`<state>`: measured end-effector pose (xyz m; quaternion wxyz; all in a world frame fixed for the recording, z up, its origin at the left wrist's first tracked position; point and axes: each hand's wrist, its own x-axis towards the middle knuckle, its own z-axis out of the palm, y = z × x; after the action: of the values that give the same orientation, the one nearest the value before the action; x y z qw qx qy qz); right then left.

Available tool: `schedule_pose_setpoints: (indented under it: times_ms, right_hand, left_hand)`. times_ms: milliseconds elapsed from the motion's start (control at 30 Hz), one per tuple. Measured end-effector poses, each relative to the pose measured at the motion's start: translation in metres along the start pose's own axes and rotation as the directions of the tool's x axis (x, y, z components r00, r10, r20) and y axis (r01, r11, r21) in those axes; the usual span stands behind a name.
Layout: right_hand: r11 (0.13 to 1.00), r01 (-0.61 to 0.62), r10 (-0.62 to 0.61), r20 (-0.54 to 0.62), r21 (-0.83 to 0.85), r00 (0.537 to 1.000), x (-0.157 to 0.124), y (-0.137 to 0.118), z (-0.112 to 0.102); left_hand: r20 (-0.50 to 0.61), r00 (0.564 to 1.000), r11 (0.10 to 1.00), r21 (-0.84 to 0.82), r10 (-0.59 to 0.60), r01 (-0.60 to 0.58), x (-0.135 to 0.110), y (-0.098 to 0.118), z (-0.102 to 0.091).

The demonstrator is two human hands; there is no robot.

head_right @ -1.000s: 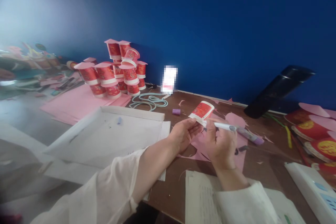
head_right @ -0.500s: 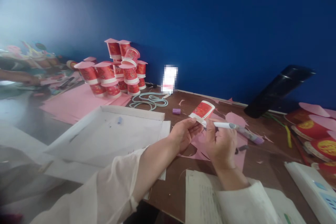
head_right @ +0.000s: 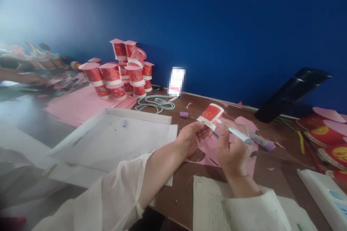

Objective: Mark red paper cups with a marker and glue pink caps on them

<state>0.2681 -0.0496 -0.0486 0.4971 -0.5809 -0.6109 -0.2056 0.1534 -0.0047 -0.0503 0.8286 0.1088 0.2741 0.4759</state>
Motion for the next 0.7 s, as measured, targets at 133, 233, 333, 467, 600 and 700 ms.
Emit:
schedule_pose_setpoints:
  times_ms: [133, 233, 333, 467, 600, 700]
  right_hand:
    - [1.0, 0.021, -0.021, -0.012, 0.011, 1.0, 0.0, -0.001, 0.001]
    - [0.998, 0.056, -0.055, -0.036, 0.024, 0.998, -0.001, -0.002, 0.003]
    - [0.996, 0.074, -0.071, -0.065, 0.042, 0.995, -0.001, -0.003, 0.005]
    - [0.998, -0.061, 0.061, -0.012, 0.025, 0.998, -0.002, -0.001, 0.006]
    - [0.935, -0.348, 0.345, 0.054, 0.065, 0.937, -0.005, 0.015, 0.013]
    - [0.906, -0.415, 0.408, 0.084, 0.085, 0.909, -0.009, 0.032, 0.021]
  left_hand:
    - [0.026, 1.0, 1.0, 0.008, 0.006, -0.006, 0.001, -0.001, -0.001]
    - [0.027, 1.0, 1.0, 0.013, 0.011, -0.012, 0.001, -0.001, -0.001]
    - [0.005, 1.0, 1.0, 0.016, 0.008, -0.008, 0.0, 0.0, 0.001]
    - [0.01, 1.0, 1.0, 0.027, -0.005, 0.005, -0.003, 0.003, 0.003]
    - [-0.015, 1.0, 0.999, 0.028, -0.023, 0.023, -0.003, 0.004, 0.002]
    - [-0.016, 1.0, 1.0, 0.003, -0.006, 0.006, -0.001, 0.003, 0.002]
